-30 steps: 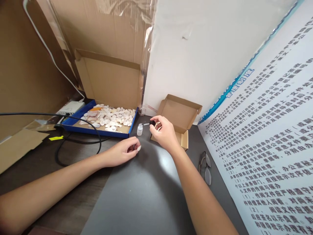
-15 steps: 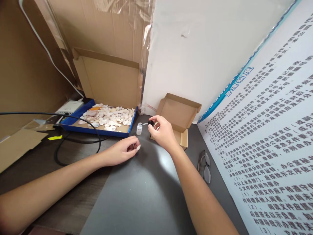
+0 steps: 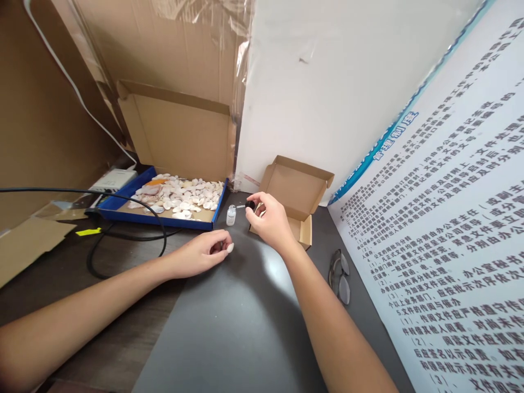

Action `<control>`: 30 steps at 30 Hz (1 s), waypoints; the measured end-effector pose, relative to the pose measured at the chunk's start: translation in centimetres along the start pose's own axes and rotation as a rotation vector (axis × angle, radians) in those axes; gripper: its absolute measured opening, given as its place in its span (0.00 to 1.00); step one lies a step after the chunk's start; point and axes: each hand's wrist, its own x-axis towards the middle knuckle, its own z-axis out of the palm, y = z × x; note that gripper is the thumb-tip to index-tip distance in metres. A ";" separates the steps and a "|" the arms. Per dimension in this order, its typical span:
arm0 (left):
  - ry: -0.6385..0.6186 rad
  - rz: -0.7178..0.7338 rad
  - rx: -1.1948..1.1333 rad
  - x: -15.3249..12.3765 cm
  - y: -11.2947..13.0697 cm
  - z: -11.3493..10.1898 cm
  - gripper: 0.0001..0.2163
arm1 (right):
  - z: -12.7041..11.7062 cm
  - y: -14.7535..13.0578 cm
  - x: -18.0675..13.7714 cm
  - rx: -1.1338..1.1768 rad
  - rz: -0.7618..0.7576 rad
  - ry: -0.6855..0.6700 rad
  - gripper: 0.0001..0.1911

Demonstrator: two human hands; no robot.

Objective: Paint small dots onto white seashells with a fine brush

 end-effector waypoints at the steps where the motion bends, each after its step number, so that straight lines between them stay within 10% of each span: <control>1: -0.013 -0.006 -0.013 0.0 0.0 0.0 0.06 | 0.0 0.0 0.0 -0.001 0.000 0.002 0.10; 30: -0.053 -0.001 -0.025 0.0 0.0 0.1 0.08 | 0.7 0.5 0.0 -0.036 0.057 0.080 0.09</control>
